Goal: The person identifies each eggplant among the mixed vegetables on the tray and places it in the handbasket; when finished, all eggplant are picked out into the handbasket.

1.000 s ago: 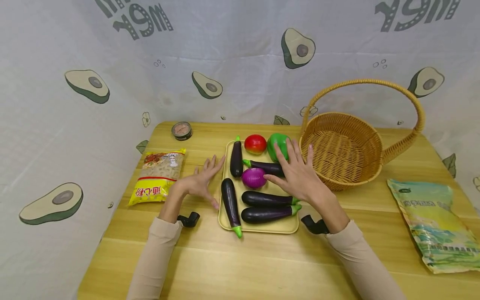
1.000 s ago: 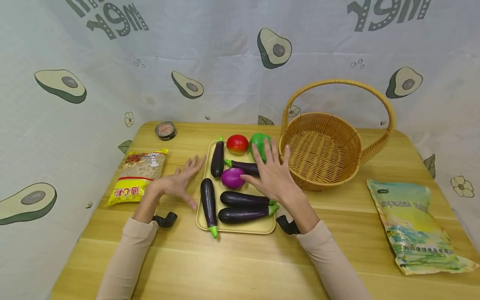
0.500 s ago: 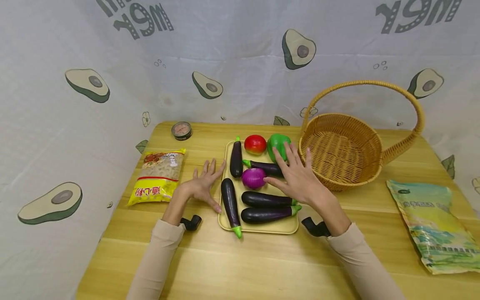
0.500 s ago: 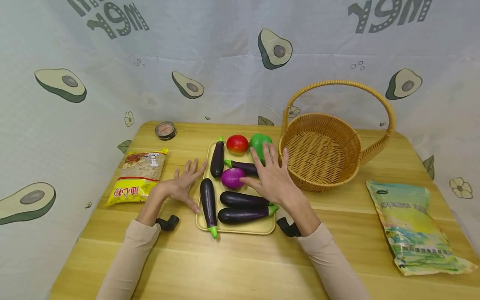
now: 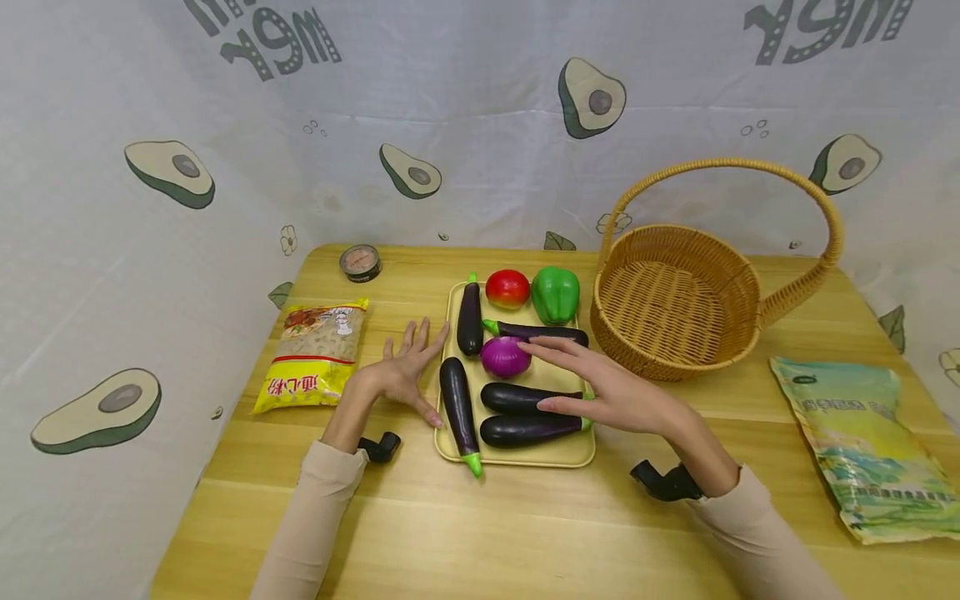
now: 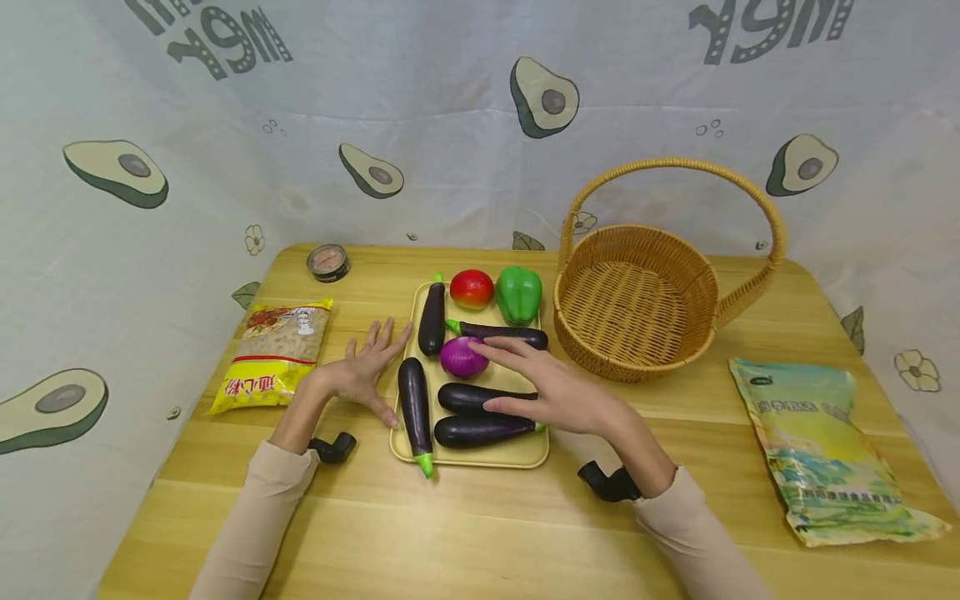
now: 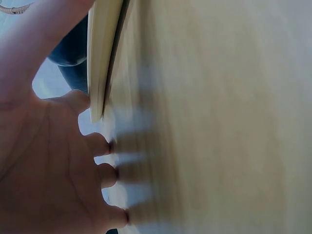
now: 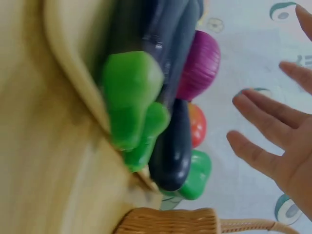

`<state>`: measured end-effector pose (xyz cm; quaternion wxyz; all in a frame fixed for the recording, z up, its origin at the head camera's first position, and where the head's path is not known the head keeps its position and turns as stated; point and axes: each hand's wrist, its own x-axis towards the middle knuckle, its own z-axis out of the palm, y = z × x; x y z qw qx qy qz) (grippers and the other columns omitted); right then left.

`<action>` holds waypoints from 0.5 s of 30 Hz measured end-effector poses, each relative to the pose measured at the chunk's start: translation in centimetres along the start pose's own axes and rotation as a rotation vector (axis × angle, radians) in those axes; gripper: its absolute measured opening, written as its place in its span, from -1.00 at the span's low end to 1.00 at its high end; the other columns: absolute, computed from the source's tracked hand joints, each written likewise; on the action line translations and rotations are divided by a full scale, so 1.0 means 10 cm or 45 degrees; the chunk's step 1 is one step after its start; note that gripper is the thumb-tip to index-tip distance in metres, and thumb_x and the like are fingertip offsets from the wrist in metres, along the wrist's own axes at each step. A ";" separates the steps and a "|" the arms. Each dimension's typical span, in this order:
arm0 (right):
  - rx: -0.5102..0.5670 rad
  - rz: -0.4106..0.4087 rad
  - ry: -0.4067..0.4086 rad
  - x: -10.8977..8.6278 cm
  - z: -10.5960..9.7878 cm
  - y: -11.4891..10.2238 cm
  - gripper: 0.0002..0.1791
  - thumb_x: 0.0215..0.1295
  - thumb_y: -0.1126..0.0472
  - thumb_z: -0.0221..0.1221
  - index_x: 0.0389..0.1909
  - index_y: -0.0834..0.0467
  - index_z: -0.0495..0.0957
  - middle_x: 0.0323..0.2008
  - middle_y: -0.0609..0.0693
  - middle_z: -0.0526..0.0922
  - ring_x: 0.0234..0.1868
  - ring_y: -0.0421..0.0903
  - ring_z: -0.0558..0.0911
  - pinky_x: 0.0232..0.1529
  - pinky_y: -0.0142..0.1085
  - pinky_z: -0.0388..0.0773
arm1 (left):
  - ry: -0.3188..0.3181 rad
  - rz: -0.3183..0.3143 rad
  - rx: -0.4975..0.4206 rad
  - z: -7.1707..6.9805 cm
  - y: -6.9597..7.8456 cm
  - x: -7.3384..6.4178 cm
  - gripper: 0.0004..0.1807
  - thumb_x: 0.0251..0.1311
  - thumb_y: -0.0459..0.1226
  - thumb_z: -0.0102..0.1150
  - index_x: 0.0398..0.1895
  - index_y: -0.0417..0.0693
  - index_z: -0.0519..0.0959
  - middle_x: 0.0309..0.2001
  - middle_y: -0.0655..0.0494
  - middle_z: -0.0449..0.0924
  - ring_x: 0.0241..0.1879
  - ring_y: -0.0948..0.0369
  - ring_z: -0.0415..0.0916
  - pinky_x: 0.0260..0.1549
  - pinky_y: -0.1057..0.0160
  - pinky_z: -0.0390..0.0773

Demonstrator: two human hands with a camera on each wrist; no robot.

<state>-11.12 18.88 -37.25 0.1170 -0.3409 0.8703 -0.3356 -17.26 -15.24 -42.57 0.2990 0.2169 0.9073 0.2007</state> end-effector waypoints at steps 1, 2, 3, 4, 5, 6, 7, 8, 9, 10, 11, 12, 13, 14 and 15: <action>-0.006 -0.015 -0.002 -0.02 0.01 0.01 -0.23 0.44 -0.05 0.28 0.59 -0.07 0.25 0.57 0.10 0.27 0.55 0.17 0.32 0.41 0.25 0.39 | -0.001 -0.002 0.002 0.00 0.00 0.00 0.68 -0.24 0.07 0.72 0.68 0.12 -0.49 0.61 -0.24 -0.80 0.60 -0.16 -0.85 0.49 -0.38 -0.66; -0.017 -0.023 -0.002 -0.03 0.02 0.03 -0.25 0.43 -0.04 0.29 0.58 -0.07 0.29 0.54 0.10 0.32 0.52 0.16 0.37 0.37 0.22 0.44 | 0.001 -0.002 0.001 0.00 -0.01 0.00 0.68 -0.24 0.07 0.72 0.69 0.12 -0.49 0.61 -0.24 -0.80 0.60 -0.16 -0.85 0.49 -0.38 -0.66; -0.029 -0.026 0.000 -0.04 0.03 0.05 -0.27 0.42 -0.03 0.30 0.56 -0.07 0.33 0.51 0.11 0.37 0.49 0.16 0.41 0.34 0.20 0.48 | 0.002 -0.002 -0.001 0.00 0.00 -0.01 0.68 -0.25 0.07 0.72 0.69 0.12 -0.48 0.61 -0.24 -0.80 0.60 -0.16 -0.85 0.49 -0.38 -0.65; -0.037 -0.022 -0.003 -0.06 0.04 0.07 -0.30 0.41 -0.03 0.31 0.54 -0.06 0.36 0.48 0.12 0.41 0.45 0.16 0.45 0.30 0.17 0.52 | 0.004 -0.002 -0.001 0.00 0.00 -0.01 0.68 -0.25 0.06 0.72 0.69 0.13 -0.48 0.61 -0.23 -0.80 0.60 -0.16 -0.85 0.49 -0.38 -0.65; -0.045 -0.017 -0.006 -0.07 0.04 0.09 -0.32 0.41 -0.02 0.31 0.51 -0.05 0.40 0.46 0.14 0.44 0.43 0.16 0.48 0.26 0.15 0.54 | 0.005 -0.002 -0.002 0.00 0.00 -0.01 0.68 -0.25 0.07 0.72 0.69 0.13 -0.48 0.61 -0.23 -0.80 0.60 -0.15 -0.85 0.50 -0.38 -0.65; -0.047 -0.015 -0.012 -0.07 0.05 0.11 -0.35 0.41 -0.01 0.31 0.49 -0.03 0.44 0.43 0.15 0.47 0.39 0.16 0.51 0.22 0.13 0.57 | 0.006 -0.004 -0.001 0.00 0.00 0.00 0.68 -0.26 0.07 0.73 0.69 0.14 -0.48 0.61 -0.23 -0.79 0.61 -0.15 -0.84 0.50 -0.38 -0.65; -0.054 -0.013 -0.020 -0.07 0.05 0.13 -0.37 0.41 0.00 0.32 0.46 0.00 0.47 0.40 0.16 0.50 0.35 0.15 0.54 0.20 0.10 0.60 | 0.005 -0.006 0.001 0.00 0.00 -0.01 0.68 -0.26 0.06 0.73 0.69 0.15 -0.48 0.61 -0.22 -0.80 0.61 -0.14 -0.85 0.50 -0.37 -0.65; -0.059 -0.006 -0.034 -0.07 0.06 0.15 -0.39 0.40 0.00 0.32 0.44 0.01 0.50 0.38 0.15 0.52 0.32 0.13 0.57 0.18 0.07 0.61 | 0.005 -0.009 0.000 0.01 0.00 0.00 0.68 -0.26 0.06 0.73 0.69 0.15 -0.48 0.61 -0.21 -0.79 0.61 -0.14 -0.85 0.50 -0.37 -0.65; -0.063 -0.002 -0.050 -0.07 0.06 0.17 -0.41 0.41 0.00 0.32 0.42 0.02 0.52 0.35 0.14 0.54 0.29 0.10 0.59 0.17 0.04 0.62 | 0.006 -0.011 -0.001 0.01 0.00 0.00 0.68 -0.26 0.06 0.73 0.69 0.15 -0.48 0.62 -0.21 -0.79 0.61 -0.14 -0.84 0.50 -0.37 -0.65; -0.060 -0.001 -0.069 -0.06 0.07 0.20 -0.42 0.40 0.00 0.32 0.41 0.03 0.53 0.32 0.13 0.57 0.26 0.07 0.60 0.16 0.01 0.62 | 0.007 -0.013 -0.002 0.01 0.00 0.00 0.68 -0.26 0.06 0.73 0.69 0.16 -0.47 0.62 -0.21 -0.79 0.61 -0.13 -0.84 0.50 -0.37 -0.65; -0.060 0.000 -0.088 -0.05 0.07 0.21 -0.43 0.41 0.00 0.31 0.40 0.03 0.54 0.30 0.11 0.58 0.24 0.04 0.61 0.17 -0.01 0.62 | 0.007 -0.014 -0.004 0.01 0.00 0.00 0.68 -0.26 0.06 0.73 0.69 0.16 -0.47 0.62 -0.21 -0.79 0.61 -0.13 -0.84 0.50 -0.36 -0.65; -0.053 -0.003 -0.107 -0.04 0.08 0.23 -0.43 0.41 0.00 0.31 0.39 0.03 0.55 0.27 0.09 0.60 0.22 0.02 0.61 0.18 -0.02 0.61 | 0.009 -0.015 -0.007 0.01 0.00 -0.01 0.68 -0.26 0.06 0.73 0.69 0.15 -0.47 0.62 -0.21 -0.78 0.61 -0.13 -0.84 0.50 -0.36 -0.65; -0.051 -0.006 -0.124 -0.03 0.09 0.25 -0.43 0.41 -0.01 0.31 0.39 0.02 0.55 0.25 0.06 0.62 0.21 -0.01 0.61 0.19 -0.04 0.61 | 0.009 -0.016 -0.010 0.01 0.00 -0.01 0.68 -0.26 0.05 0.73 0.69 0.15 -0.47 0.62 -0.20 -0.78 0.61 -0.13 -0.84 0.50 -0.36 -0.65; -0.042 -0.009 -0.140 -0.02 0.10 0.26 -0.43 0.42 -0.01 0.30 0.40 0.02 0.54 0.23 0.05 0.62 0.20 -0.02 0.61 0.20 -0.05 0.60 | 0.010 -0.017 -0.012 0.01 0.00 -0.01 0.68 -0.26 0.05 0.73 0.69 0.15 -0.47 0.62 -0.20 -0.78 0.61 -0.13 -0.84 0.50 -0.36 -0.66; -0.033 -0.018 -0.149 -0.01 0.11 0.27 -0.43 0.42 -0.01 0.30 0.40 0.02 0.54 0.21 0.03 0.64 0.19 -0.04 0.61 0.20 -0.06 0.59 | 0.010 -0.017 -0.013 0.01 0.00 -0.01 0.68 -0.26 0.05 0.73 0.69 0.16 -0.47 0.62 -0.20 -0.78 0.61 -0.13 -0.84 0.50 -0.36 -0.66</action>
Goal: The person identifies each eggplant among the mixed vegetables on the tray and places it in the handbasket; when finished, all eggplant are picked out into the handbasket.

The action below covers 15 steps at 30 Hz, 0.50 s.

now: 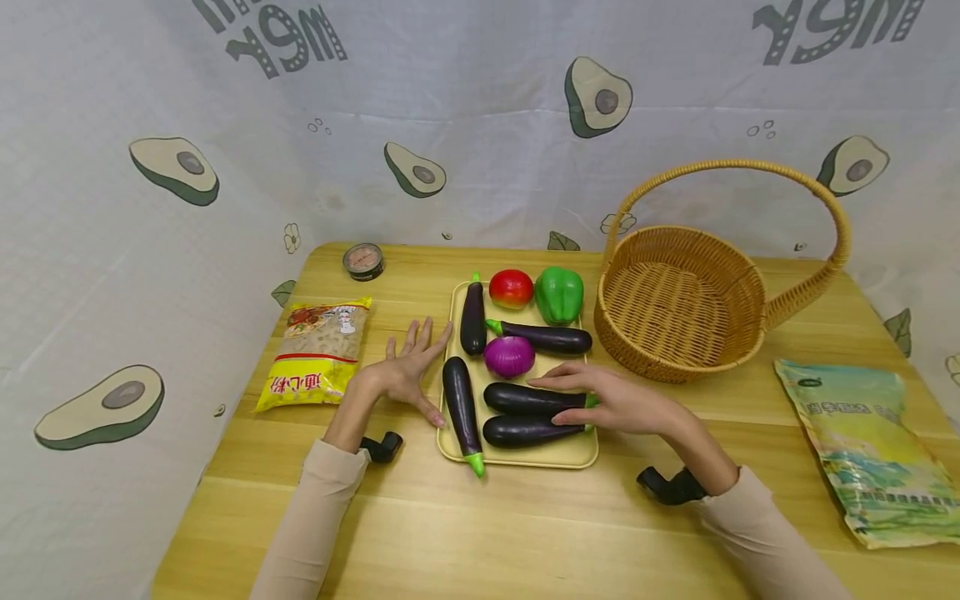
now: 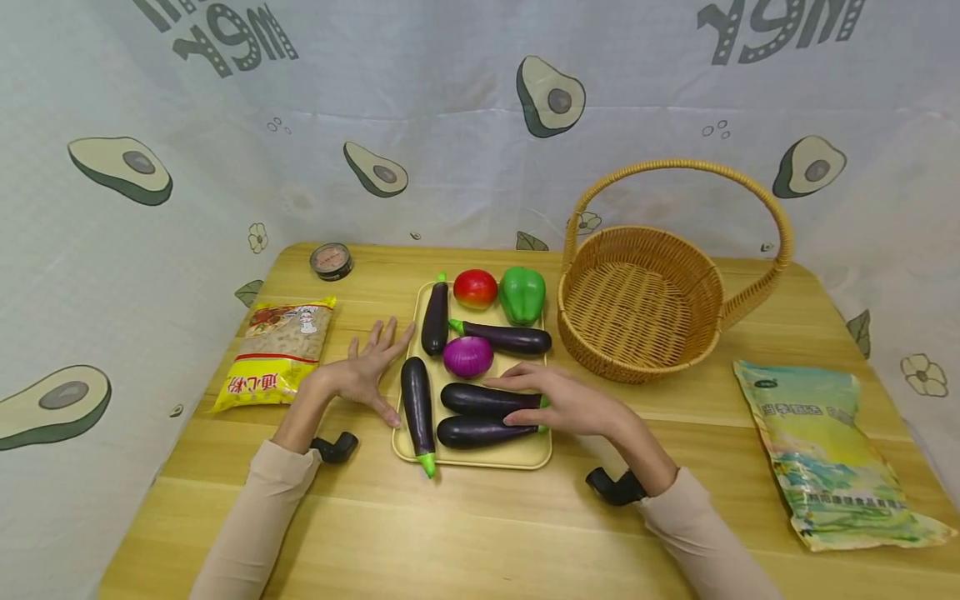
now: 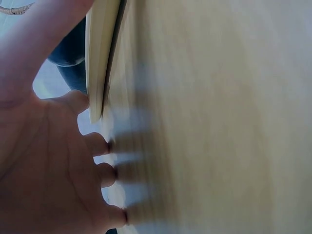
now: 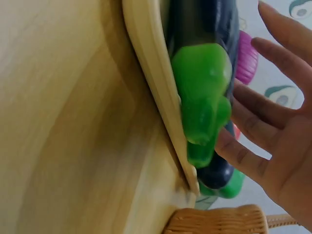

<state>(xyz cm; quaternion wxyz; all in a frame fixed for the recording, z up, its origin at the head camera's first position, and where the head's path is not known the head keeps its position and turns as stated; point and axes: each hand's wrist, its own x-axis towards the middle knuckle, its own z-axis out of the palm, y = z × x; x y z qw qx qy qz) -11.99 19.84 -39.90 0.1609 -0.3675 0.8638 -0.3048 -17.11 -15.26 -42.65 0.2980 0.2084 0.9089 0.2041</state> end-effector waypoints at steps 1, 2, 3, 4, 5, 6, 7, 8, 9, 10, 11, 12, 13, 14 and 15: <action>0.016 -0.012 -0.005 0.01 0.01 0.01 -0.44 0.43 0.01 0.29 0.40 0.05 0.53 0.18 0.03 0.65 0.16 -0.05 0.61 0.19 -0.06 0.60 | -0.001 0.000 0.001 0.00 0.00 0.00 0.69 -0.26 0.05 0.73 0.69 0.16 -0.47 0.62 -0.20 -0.78 0.61 -0.13 -0.84 0.50 -0.36 -0.66; 0.029 -0.018 -0.008 0.02 0.02 0.03 -0.44 0.43 0.02 0.29 0.40 0.06 0.54 0.16 0.01 0.66 0.14 -0.07 0.61 0.19 -0.08 0.60 | -0.002 0.000 0.002 0.00 0.00 0.00 0.69 -0.26 0.06 0.73 0.69 0.16 -0.47 0.62 -0.20 -0.79 0.61 -0.12 -0.85 0.50 -0.36 -0.66; 0.041 -0.033 -0.011 0.03 0.04 0.04 -0.45 0.43 0.05 0.29 0.39 0.09 0.54 0.12 -0.01 0.68 0.10 -0.10 0.61 0.16 -0.11 0.61 | -0.003 0.000 0.002 0.00 0.00 0.00 0.69 -0.26 0.06 0.73 0.69 0.16 -0.48 0.62 -0.20 -0.79 0.61 -0.12 -0.85 0.50 -0.36 -0.66; 0.054 -0.040 -0.015 0.04 0.05 0.05 -0.46 0.43 0.08 0.29 0.39 0.11 0.54 0.08 -0.02 0.69 0.05 -0.14 0.60 0.12 -0.15 0.61 | -0.004 0.000 0.004 0.00 0.00 0.00 0.69 -0.26 0.06 0.73 0.69 0.16 -0.48 0.62 -0.20 -0.79 0.61 -0.12 -0.85 0.50 -0.36 -0.66; 0.069 -0.042 -0.019 0.05 0.06 0.06 -0.47 0.44 0.12 0.29 0.38 0.14 0.54 0.03 -0.04 0.70 -0.02 -0.18 0.59 0.06 -0.20 0.62 | -0.004 0.001 0.006 0.00 0.00 0.00 0.69 -0.26 0.07 0.73 0.69 0.16 -0.48 0.62 -0.20 -0.79 0.61 -0.12 -0.85 0.50 -0.36 -0.65; 0.083 -0.042 -0.024 0.07 0.07 0.07 -0.48 0.43 0.16 0.29 0.37 0.16 0.55 -0.02 -0.05 0.71 -0.08 -0.22 0.57 0.01 -0.24 0.61 | -0.004 0.000 0.008 0.00 0.00 0.01 0.69 -0.26 0.07 0.73 0.69 0.16 -0.48 0.62 -0.19 -0.79 0.61 -0.12 -0.85 0.51 -0.36 -0.65; 0.097 -0.040 -0.029 0.08 0.08 0.08 -0.49 0.43 0.20 0.29 0.37 0.18 0.55 -0.07 -0.06 0.71 -0.13 -0.25 0.55 -0.04 -0.28 0.60 | -0.004 0.000 0.010 0.00 0.00 0.01 0.69 -0.26 0.07 0.73 0.69 0.16 -0.48 0.62 -0.19 -0.79 0.61 -0.12 -0.85 0.51 -0.36 -0.65; 0.107 -0.035 -0.035 0.09 0.08 0.09 -0.49 0.42 0.23 0.29 0.36 0.19 0.55 -0.11 -0.08 0.71 -0.18 -0.28 0.52 -0.09 -0.32 0.58 | -0.005 0.000 0.010 0.00 0.00 0.01 0.69 -0.25 0.08 0.73 0.69 0.16 -0.49 0.62 -0.19 -0.79 0.61 -0.11 -0.86 0.51 -0.36 -0.65; 0.113 -0.034 -0.041 0.10 0.09 0.10 -0.50 0.42 0.25 0.28 0.36 0.20 0.55 -0.14 -0.08 0.71 -0.21 -0.29 0.50 -0.13 -0.35 0.56 | -0.004 0.000 0.011 0.00 0.00 0.01 0.69 -0.26 0.08 0.73 0.69 0.16 -0.49 0.62 -0.18 -0.79 0.61 -0.11 -0.86 0.51 -0.36 -0.65; 0.121 -0.024 -0.046 0.11 0.09 0.10 -0.50 0.42 0.27 0.28 0.36 0.20 0.55 -0.16 -0.08 0.70 -0.24 -0.30 0.48 -0.16 -0.37 0.54 | -0.004 -0.001 0.012 0.00 -0.01 0.01 0.69 -0.25 0.08 0.72 0.69 0.17 -0.49 0.62 -0.18 -0.80 0.61 -0.11 -0.86 0.51 -0.36 -0.64; 0.128 -0.020 -0.048 0.11 0.10 0.10 -0.50 0.41 0.28 0.28 0.36 0.21 0.55 -0.17 -0.07 0.70 -0.25 -0.30 0.47 -0.18 -0.38 0.52 | -0.005 -0.002 0.014 0.00 -0.01 0.02 0.69 -0.25 0.08 0.72 0.69 0.17 -0.49 0.62 -0.18 -0.80 0.61 -0.11 -0.86 0.51 -0.36 -0.64; 0.130 -0.018 -0.049 0.12 0.10 0.11 -0.50 0.41 0.28 0.28 0.36 0.20 0.55 -0.16 -0.07 0.71 -0.24 -0.30 0.47 -0.18 -0.38 0.52 | -0.005 -0.002 0.015 0.00 -0.01 0.02 0.69 -0.25 0.08 0.72 0.69 0.17 -0.49 0.62 -0.18 -0.80 0.61 -0.11 -0.86 0.51 -0.36 -0.64; 0.131 -0.017 -0.050 0.12 0.10 0.11 -0.50 0.41 0.28 0.29 0.35 0.20 0.55 -0.15 -0.07 0.71 -0.24 -0.30 0.47 -0.17 -0.38 0.52 | -0.006 -0.002 0.015 0.01 -0.02 0.02 0.69 -0.25 0.08 0.72 0.69 0.17 -0.49 0.62 -0.18 -0.80 0.61 -0.11 -0.86 0.51 -0.36 -0.64; 0.131 -0.017 -0.051 0.12 0.10 0.11 -0.50 0.41 0.28 0.29 0.35 0.20 0.55 -0.14 -0.06 0.71 -0.24 -0.29 0.48 -0.17 -0.38 0.53 | -0.007 -0.002 0.016 0.01 -0.02 0.03 0.69 -0.25 0.08 0.72 0.69 0.17 -0.49 0.62 -0.18 -0.80 0.61 -0.11 -0.86 0.51 -0.36 -0.64; 0.129 -0.016 -0.051 0.12 0.10 0.11 -0.50 0.41 0.28 0.29 0.35 0.19 0.56 -0.13 -0.06 0.72 -0.23 -0.29 0.48 -0.16 -0.38 0.53 | -0.008 -0.003 0.016 0.01 -0.02 0.03 0.69 -0.25 0.08 0.72 0.69 0.17 -0.49 0.62 -0.17 -0.80 0.61 -0.11 -0.86 0.51 -0.35 -0.64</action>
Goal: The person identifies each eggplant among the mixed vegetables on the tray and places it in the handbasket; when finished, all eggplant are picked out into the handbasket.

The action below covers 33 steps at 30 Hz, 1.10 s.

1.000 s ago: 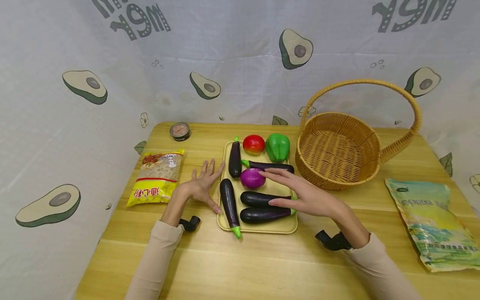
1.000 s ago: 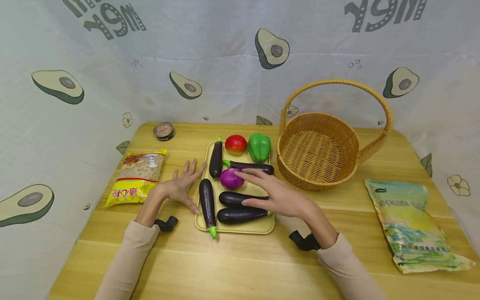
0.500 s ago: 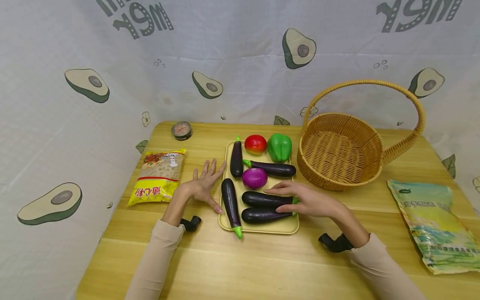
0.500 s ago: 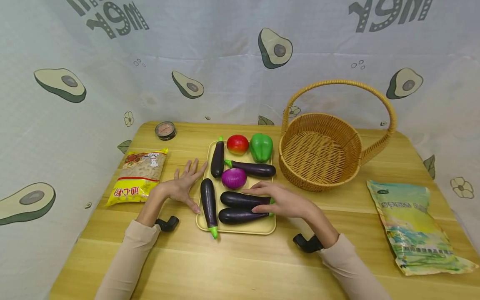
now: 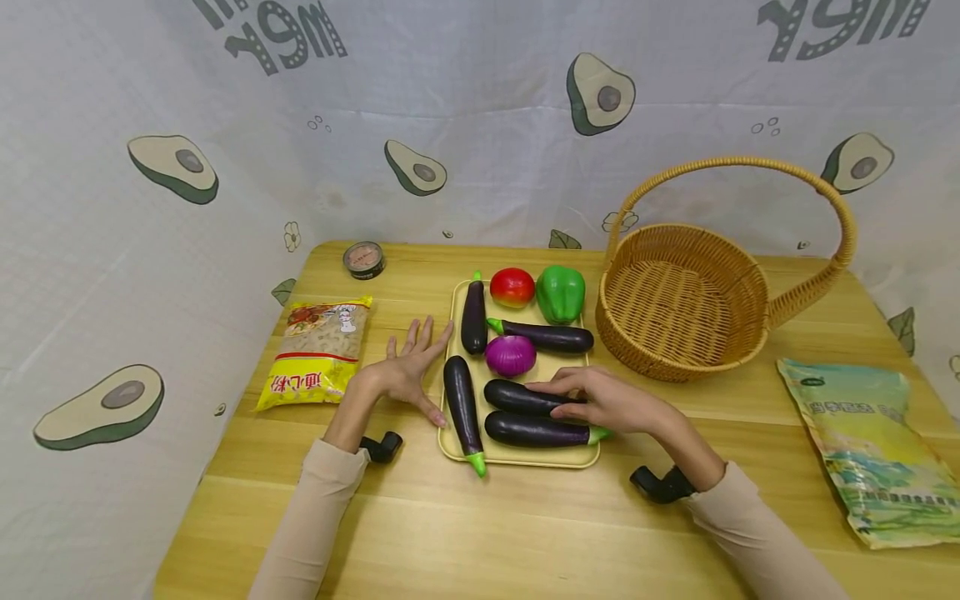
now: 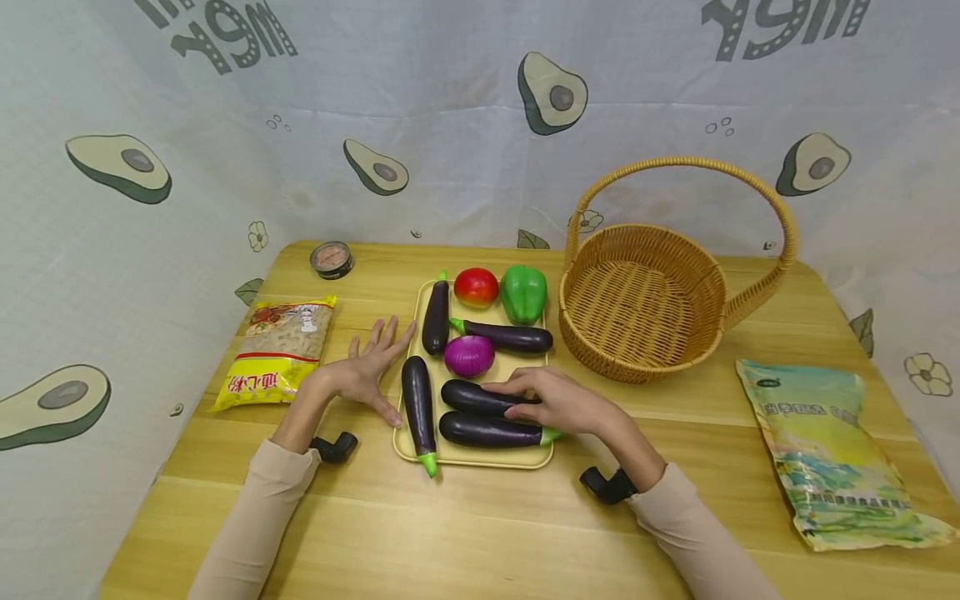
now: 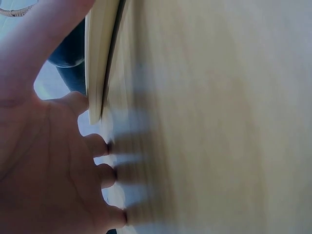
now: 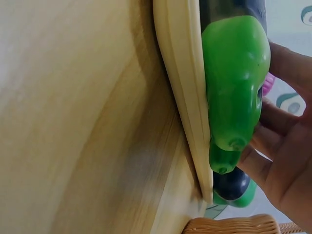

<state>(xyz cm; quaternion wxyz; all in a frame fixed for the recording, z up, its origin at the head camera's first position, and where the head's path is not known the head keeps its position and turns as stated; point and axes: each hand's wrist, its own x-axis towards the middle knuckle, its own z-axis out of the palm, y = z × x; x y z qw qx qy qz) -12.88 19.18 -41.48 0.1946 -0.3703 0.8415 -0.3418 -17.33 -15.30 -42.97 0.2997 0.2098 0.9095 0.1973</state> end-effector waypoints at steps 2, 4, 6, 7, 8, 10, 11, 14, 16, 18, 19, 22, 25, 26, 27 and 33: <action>-0.003 -0.002 -0.001 0.00 0.00 0.00 -0.50 0.41 0.27 0.29 0.35 0.19 0.56 -0.11 -0.05 0.72 -0.23 -0.29 0.48 -0.16 -0.38 0.53 | -0.002 -0.002 0.000 0.00 0.00 0.00 0.69 -0.26 0.09 0.72 0.69 0.17 -0.49 0.62 -0.17 -0.80 0.61 -0.11 -0.86 0.52 -0.35 -0.65; -0.009 -0.007 -0.003 0.00 0.00 0.01 -0.50 0.41 0.26 0.28 0.35 0.18 0.56 -0.12 -0.05 0.72 -0.23 -0.29 0.48 -0.17 -0.38 0.53 | -0.006 -0.004 -0.002 0.00 0.00 0.00 0.69 -0.25 0.09 0.72 0.69 0.17 -0.49 0.62 -0.16 -0.80 0.60 -0.10 -0.87 0.52 -0.34 -0.65; -0.012 -0.014 -0.010 0.00 -0.01 0.03 -0.50 0.42 0.26 0.28 0.36 0.17 0.56 -0.12 -0.06 0.71 -0.23 -0.28 0.48 -0.18 -0.38 0.53 | -0.011 -0.007 0.001 -0.01 0.00 0.01 0.68 -0.24 0.10 0.72 0.69 0.18 -0.50 0.62 -0.16 -0.81 0.60 -0.10 -0.87 0.52 -0.34 -0.65; -0.016 -0.017 -0.017 0.00 -0.01 0.03 -0.50 0.43 0.25 0.27 0.36 0.16 0.55 -0.13 -0.07 0.70 -0.23 -0.28 0.48 -0.17 -0.38 0.53 | -0.012 -0.009 0.003 -0.01 0.00 0.01 0.68 -0.24 0.10 0.71 0.68 0.18 -0.50 0.62 -0.16 -0.81 0.60 -0.10 -0.87 0.52 -0.35 -0.65; -0.021 -0.019 -0.024 0.00 -0.02 0.03 -0.50 0.43 0.25 0.27 0.37 0.14 0.56 -0.13 -0.09 0.69 -0.22 -0.29 0.49 -0.15 -0.37 0.55 | -0.015 -0.009 0.006 -0.01 0.00 0.01 0.68 -0.24 0.10 0.71 0.68 0.18 -0.50 0.62 -0.16 -0.81 0.60 -0.10 -0.87 0.51 -0.35 -0.65; -0.034 -0.024 -0.041 -0.02 -0.05 0.03 -0.50 0.44 0.25 0.26 0.37 0.10 0.56 -0.13 -0.12 0.68 -0.20 -0.29 0.51 -0.11 -0.36 0.57 | -0.018 -0.011 0.014 -0.01 0.00 0.01 0.68 -0.23 0.11 0.71 0.68 0.18 -0.51 0.62 -0.16 -0.81 0.60 -0.10 -0.87 0.51 -0.35 -0.64; -0.042 -0.028 -0.049 -0.03 -0.08 0.02 -0.51 0.44 0.25 0.26 0.37 0.08 0.56 -0.12 -0.13 0.67 -0.18 -0.30 0.52 -0.09 -0.34 0.58 | -0.019 -0.012 0.017 -0.01 0.00 0.01 0.68 -0.23 0.11 0.70 0.68 0.18 -0.51 0.62 -0.16 -0.81 0.60 -0.10 -0.87 0.51 -0.35 -0.64; -0.071 -0.051 -0.064 -0.09 -0.19 -0.05 -0.51 0.46 0.23 0.25 0.38 0.04 0.56 -0.08 -0.13 0.68 -0.15 -0.32 0.53 -0.07 -0.33 0.59 | -0.023 -0.014 0.026 -0.02 0.00 0.01 0.68 -0.23 0.12 0.70 0.68 0.18 -0.51 0.62 -0.16 -0.81 0.60 -0.10 -0.87 0.51 -0.36 -0.64; -0.100 -0.083 -0.058 -0.14 -0.28 -0.11 -0.52 0.48 0.21 0.23 0.38 0.04 0.55 -0.04 -0.11 0.70 -0.14 -0.32 0.55 -0.09 -0.34 0.59 | -0.023 -0.017 0.029 -0.02 0.00 0.01 0.68 -0.23 0.12 0.70 0.68 0.18 -0.51 0.62 -0.16 -0.81 0.60 -0.10 -0.87 0.52 -0.35 -0.64; -0.124 -0.119 -0.039 -0.19 -0.39 -0.17 -0.53 0.49 0.19 0.22 0.38 0.03 0.56 0.00 -0.12 0.70 -0.11 -0.34 0.57 -0.09 -0.35 0.60 | -0.024 -0.018 0.028 -0.02 0.00 0.00 0.69 -0.23 0.12 0.70 0.68 0.18 -0.52 0.62 -0.16 -0.82 0.60 -0.10 -0.87 0.51 -0.35 -0.65; -0.144 -0.129 -0.022 -0.23 -0.45 -0.20 -0.53 0.49 0.19 0.22 0.38 0.01 0.56 0.02 -0.13 0.70 -0.09 -0.34 0.58 -0.07 -0.34 0.62 | -0.024 -0.016 0.028 -0.02 0.00 0.00 0.69 -0.23 0.12 0.70 0.68 0.18 -0.52 0.62 -0.16 -0.82 0.60 -0.10 -0.87 0.51 -0.35 -0.65; -0.207 -0.115 0.055 -0.31 -0.68 -0.26 -0.52 0.48 0.22 0.23 0.38 -0.04 0.56 0.09 -0.09 0.71 0.02 -0.22 0.65 0.01 -0.27 0.66 | -0.022 -0.014 0.023 -0.02 -0.01 -0.01 0.69 -0.23 0.11 0.70 0.68 0.17 -0.52 0.61 -0.16 -0.82 0.60 -0.11 -0.87 0.51 -0.36 -0.65; -0.289 -0.072 0.142 -0.39 -0.93 -0.27 -0.48 0.45 0.25 0.25 0.39 -0.09 0.55 0.17 -0.03 0.71 0.11 -0.07 0.67 0.06 -0.24 0.65 | -0.021 -0.012 0.026 -0.02 -0.02 -0.02 0.69 -0.23 0.12 0.70 0.68 0.17 -0.52 0.62 -0.17 -0.82 0.60 -0.11 -0.87 0.51 -0.36 -0.65; -0.310 -0.061 0.176 -0.42 -1.01 -0.26 -0.47 0.44 0.27 0.26 0.39 -0.09 0.55 0.17 0.00 0.71 0.11 -0.06 0.67 0.05 -0.27 0.64 | -0.020 -0.013 0.026 -0.02 -0.01 -0.02 0.69 -0.23 0.12 0.70 0.68 0.17 -0.52 0.62 -0.17 -0.82 0.60 -0.11 -0.87 0.51 -0.36 -0.65; -0.336 -0.051 0.209 -0.45 -1.09 -0.24 -0.45 0.41 0.29 0.28 0.38 -0.09 0.56 0.18 0.00 0.72 0.13 -0.09 0.67 0.06 -0.29 0.63 | -0.020 -0.012 0.027 -0.02 -0.01 -0.02 0.69 -0.23 0.12 0.70 0.68 0.17 -0.52 0.62 -0.17 -0.82 0.60 -0.11 -0.87 0.51 -0.36 -0.65; -0.411 0.146 0.339 -0.61 -1.43 -0.12 -0.43 0.34 0.37 0.32 0.36 -0.02 0.59 0.15 0.06 0.73 -0.15 -0.42 0.57 -0.24 -0.46 0.48 | -0.025 -0.001 0.015 -0.01 0.00 -0.01 0.69 -0.23 0.12 0.70 0.68 0.17 -0.52 0.61 -0.17 -0.82 0.60 -0.11 -0.88 0.50 -0.36 -0.66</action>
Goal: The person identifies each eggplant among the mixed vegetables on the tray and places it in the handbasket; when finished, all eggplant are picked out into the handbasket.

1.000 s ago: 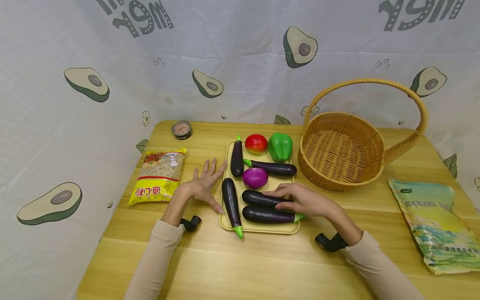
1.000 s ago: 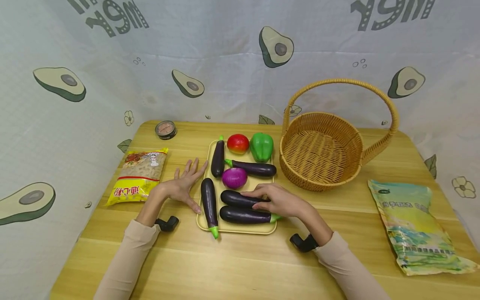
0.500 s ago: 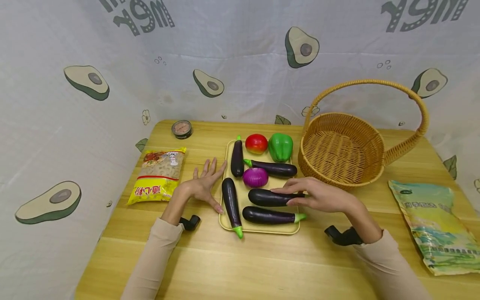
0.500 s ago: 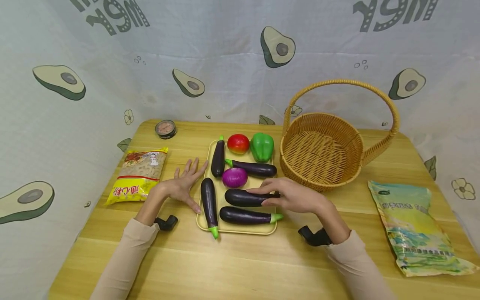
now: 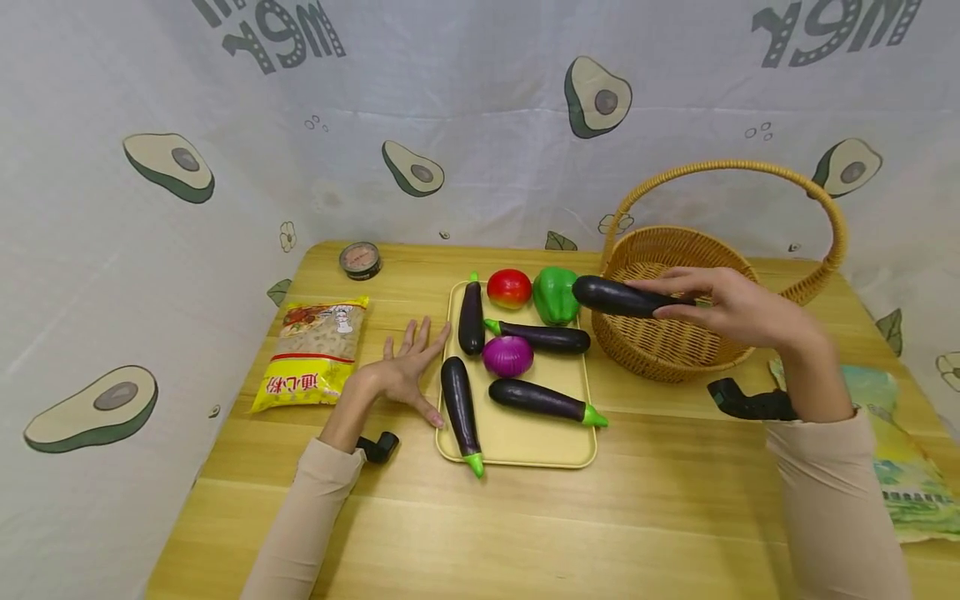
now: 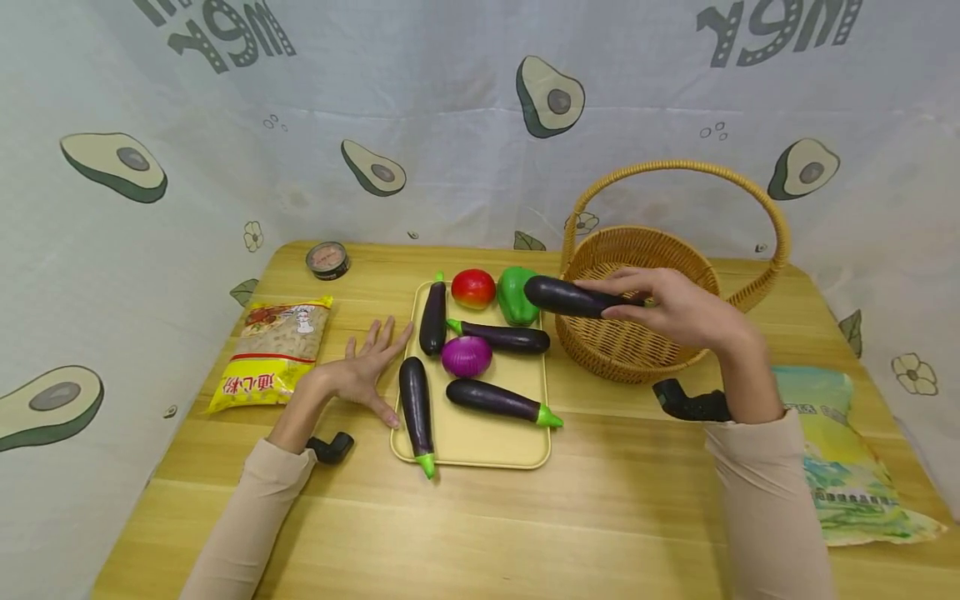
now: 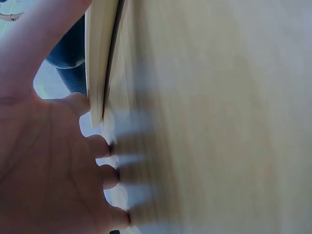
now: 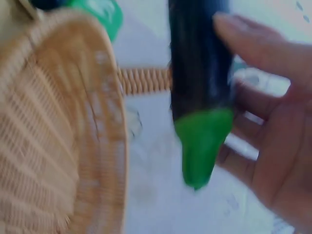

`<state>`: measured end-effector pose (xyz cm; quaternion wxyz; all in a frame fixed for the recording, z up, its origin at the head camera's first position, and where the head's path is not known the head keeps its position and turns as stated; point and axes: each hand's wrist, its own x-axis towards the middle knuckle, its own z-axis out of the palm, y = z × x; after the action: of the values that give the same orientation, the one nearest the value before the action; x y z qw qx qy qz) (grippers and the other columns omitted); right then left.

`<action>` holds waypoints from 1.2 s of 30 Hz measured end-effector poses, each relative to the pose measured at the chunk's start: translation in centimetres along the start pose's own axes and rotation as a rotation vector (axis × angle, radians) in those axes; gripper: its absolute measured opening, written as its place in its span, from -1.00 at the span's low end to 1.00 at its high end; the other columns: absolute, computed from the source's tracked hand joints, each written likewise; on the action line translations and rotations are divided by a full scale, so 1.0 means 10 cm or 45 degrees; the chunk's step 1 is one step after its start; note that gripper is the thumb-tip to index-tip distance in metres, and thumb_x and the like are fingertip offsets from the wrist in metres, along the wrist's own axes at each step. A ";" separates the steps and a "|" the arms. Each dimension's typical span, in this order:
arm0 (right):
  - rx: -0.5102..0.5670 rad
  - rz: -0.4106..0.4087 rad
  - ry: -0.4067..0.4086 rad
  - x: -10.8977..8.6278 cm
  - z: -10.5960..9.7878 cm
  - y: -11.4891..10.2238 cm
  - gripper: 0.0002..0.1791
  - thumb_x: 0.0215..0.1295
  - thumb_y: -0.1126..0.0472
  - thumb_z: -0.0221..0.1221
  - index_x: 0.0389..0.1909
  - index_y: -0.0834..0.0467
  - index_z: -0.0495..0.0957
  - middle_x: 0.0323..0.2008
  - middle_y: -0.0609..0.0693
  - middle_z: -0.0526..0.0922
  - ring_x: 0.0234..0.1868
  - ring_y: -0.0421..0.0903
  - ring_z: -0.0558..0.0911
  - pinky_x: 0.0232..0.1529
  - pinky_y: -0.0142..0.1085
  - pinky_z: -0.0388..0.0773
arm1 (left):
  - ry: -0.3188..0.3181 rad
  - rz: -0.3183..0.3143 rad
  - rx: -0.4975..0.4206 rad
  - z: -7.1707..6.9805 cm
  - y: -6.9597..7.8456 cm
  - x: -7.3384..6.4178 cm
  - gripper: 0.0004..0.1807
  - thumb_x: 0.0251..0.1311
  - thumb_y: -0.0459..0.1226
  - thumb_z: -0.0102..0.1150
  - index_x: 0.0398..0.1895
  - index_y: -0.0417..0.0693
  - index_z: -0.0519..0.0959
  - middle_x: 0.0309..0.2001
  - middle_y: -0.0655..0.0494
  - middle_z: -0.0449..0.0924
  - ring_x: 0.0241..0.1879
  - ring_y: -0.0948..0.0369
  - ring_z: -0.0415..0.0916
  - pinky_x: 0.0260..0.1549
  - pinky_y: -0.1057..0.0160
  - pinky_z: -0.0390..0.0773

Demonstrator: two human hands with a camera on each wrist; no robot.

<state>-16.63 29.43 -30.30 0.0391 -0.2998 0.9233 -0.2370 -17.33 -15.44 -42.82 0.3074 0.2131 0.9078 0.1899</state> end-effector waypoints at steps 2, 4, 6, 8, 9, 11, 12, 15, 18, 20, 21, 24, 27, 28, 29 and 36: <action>-0.018 0.135 -0.035 0.00 -0.07 0.06 -0.45 0.39 0.36 0.28 0.39 0.05 0.55 0.11 0.13 0.72 -0.34 -0.36 0.51 -0.38 -0.42 0.41 | -0.002 0.003 -0.007 0.00 0.00 0.00 0.69 -0.23 0.11 0.70 0.68 0.17 -0.52 0.61 -0.17 -0.83 0.60 -0.11 -0.88 0.50 -0.36 -0.67; -0.041 0.272 -0.079 0.03 -0.12 0.12 -0.47 0.45 0.34 0.23 0.42 0.12 0.50 -0.01 0.19 0.70 -0.52 -0.26 0.39 -0.50 -0.38 0.32 | -0.003 0.005 -0.011 0.00 0.00 -0.01 0.69 -0.23 0.11 0.70 0.68 0.17 -0.52 0.61 -0.17 -0.83 0.60 -0.11 -0.88 0.50 -0.36 -0.67; -0.052 0.399 -0.120 0.05 -0.15 0.19 -0.47 0.50 0.31 0.17 0.46 0.16 0.44 -0.14 0.20 0.65 -0.60 -0.19 0.28 -0.56 -0.35 0.26 | -0.001 0.006 -0.015 0.00 0.00 -0.01 0.69 -0.23 0.11 0.70 0.68 0.17 -0.52 0.61 -0.16 -0.83 0.60 -0.11 -0.88 0.50 -0.36 -0.67; -0.056 0.478 -0.136 0.07 -0.16 0.26 -0.47 0.52 0.31 0.16 0.46 0.20 0.42 -0.21 0.21 0.62 -0.60 -0.15 0.25 -0.58 -0.34 0.24 | -0.001 0.007 -0.017 0.00 0.00 -0.01 0.69 -0.23 0.11 0.70 0.68 0.17 -0.52 0.61 -0.16 -0.83 0.60 -0.11 -0.88 0.50 -0.36 -0.67; -0.051 0.501 -0.140 0.09 -0.15 0.29 -0.47 0.51 0.31 0.16 0.46 0.21 0.42 -0.23 0.23 0.62 -0.60 -0.14 0.25 -0.58 -0.34 0.23 | -0.001 0.008 -0.017 0.00 0.00 -0.01 0.68 -0.22 0.11 0.70 0.68 0.17 -0.52 0.61 -0.16 -0.83 0.60 -0.11 -0.88 0.50 -0.36 -0.67; -0.029 0.524 -0.143 0.11 -0.13 0.36 -0.48 0.50 0.33 0.16 0.45 0.23 0.43 -0.19 0.28 0.65 -0.57 -0.13 0.26 -0.57 -0.33 0.22 | -0.003 0.011 -0.017 0.00 0.00 0.00 0.68 -0.22 0.11 0.70 0.68 0.17 -0.52 0.61 -0.17 -0.83 0.59 -0.11 -0.89 0.50 -0.36 -0.67; -0.017 0.529 -0.142 0.12 -0.12 0.39 -0.48 0.49 0.33 0.16 0.44 0.23 0.44 -0.15 0.32 0.67 -0.56 -0.13 0.27 -0.56 -0.33 0.22 | -0.003 0.012 -0.017 0.00 0.00 0.00 0.68 -0.22 0.11 0.70 0.68 0.17 -0.52 0.61 -0.17 -0.83 0.59 -0.11 -0.89 0.50 -0.36 -0.67; 0.027 0.550 -0.134 0.19 -0.09 0.50 -0.48 0.46 0.36 0.18 0.41 0.25 0.46 -0.04 0.41 0.67 -0.54 -0.13 0.27 -0.54 -0.33 0.22 | -0.002 0.012 -0.014 0.00 0.01 0.00 0.68 -0.22 0.10 0.70 0.68 0.17 -0.52 0.61 -0.17 -0.83 0.60 -0.10 -0.88 0.50 -0.35 -0.67; 0.089 0.589 -0.127 0.26 -0.06 0.63 -0.48 0.45 0.38 0.19 0.40 0.29 0.46 0.08 0.50 0.61 -0.50 -0.11 0.28 -0.51 -0.32 0.21 | 0.001 0.009 -0.013 0.00 0.01 -0.01 0.68 -0.22 0.10 0.70 0.68 0.18 -0.51 0.61 -0.16 -0.82 0.60 -0.10 -0.88 0.50 -0.35 -0.67; 0.106 0.602 -0.128 0.30 -0.05 0.71 -0.48 0.44 0.38 0.20 0.39 0.32 0.45 0.08 0.50 0.59 -0.48 -0.10 0.28 -0.50 -0.32 0.21 | -0.003 0.007 -0.019 0.00 0.01 -0.02 0.68 -0.22 0.10 0.70 0.68 0.18 -0.52 0.61 -0.16 -0.83 0.60 -0.10 -0.88 0.50 -0.35 -0.67; 0.109 0.607 -0.130 0.32 -0.05 0.75 -0.48 0.44 0.38 0.20 0.39 0.33 0.45 0.07 0.50 0.58 -0.47 -0.10 0.28 -0.50 -0.32 0.21 | -0.004 0.007 -0.023 0.00 0.01 -0.02 0.68 -0.22 0.10 0.70 0.68 0.18 -0.52 0.61 -0.15 -0.83 0.60 -0.10 -0.88 0.50 -0.35 -0.67; 0.114 0.618 -0.129 0.35 -0.01 0.84 -0.47 0.42 0.38 0.22 0.39 0.32 0.46 0.00 0.45 0.56 -0.51 -0.12 0.27 -0.52 -0.33 0.23 | -0.007 0.010 -0.037 -0.01 0.01 -0.03 0.68 -0.21 0.10 0.70 0.68 0.18 -0.52 0.61 -0.15 -0.83 0.59 -0.10 -0.89 0.50 -0.35 -0.68; 0.147 0.662 -0.111 0.36 0.03 0.93 -0.46 0.42 0.37 0.24 0.40 0.30 0.44 0.06 0.49 0.55 -0.57 -0.18 0.23 -0.54 -0.35 0.23 | -0.007 0.020 -0.048 -0.01 0.01 -0.03 0.68 -0.21 0.11 0.70 0.68 0.18 -0.52 0.61 -0.15 -0.83 0.59 -0.10 -0.89 0.50 -0.35 -0.68; 0.172 0.683 -0.105 0.36 0.04 0.96 -0.45 0.42 0.38 0.23 0.41 0.30 0.42 0.12 0.54 0.53 -0.57 -0.19 0.21 -0.54 -0.34 0.23 | -0.007 0.023 -0.050 -0.01 0.01 -0.03 0.68 -0.21 0.11 0.69 0.68 0.18 -0.53 0.61 -0.15 -0.83 0.59 -0.11 -0.89 0.50 -0.35 -0.68; 0.196 0.707 -0.097 0.36 0.04 0.98 -0.44 0.42 0.39 0.23 0.42 0.30 0.41 0.18 0.58 0.50 -0.57 -0.19 0.21 -0.53 -0.34 0.23 | -0.006 0.024 -0.051 -0.01 0.02 -0.03 0.68 -0.21 0.11 0.69 0.68 0.17 -0.53 0.61 -0.16 -0.83 0.59 -0.11 -0.89 0.50 -0.35 -0.68; 0.234 0.765 -0.105 0.37 0.03 1.14 -0.42 0.45 0.36 0.21 0.45 0.32 0.35 0.32 0.64 0.35 -0.18 0.29 0.55 -0.30 -0.18 0.43 | -0.001 0.031 -0.036 -0.01 0.01 -0.04 0.68 -0.21 0.13 0.69 0.68 0.15 -0.52 0.61 -0.18 -0.82 0.60 -0.12 -0.87 0.50 -0.37 -0.66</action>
<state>-25.66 35.28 -35.52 0.1717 -0.0181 0.9429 -0.2848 -17.11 -15.54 -42.51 0.3085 0.2197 0.9022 0.2064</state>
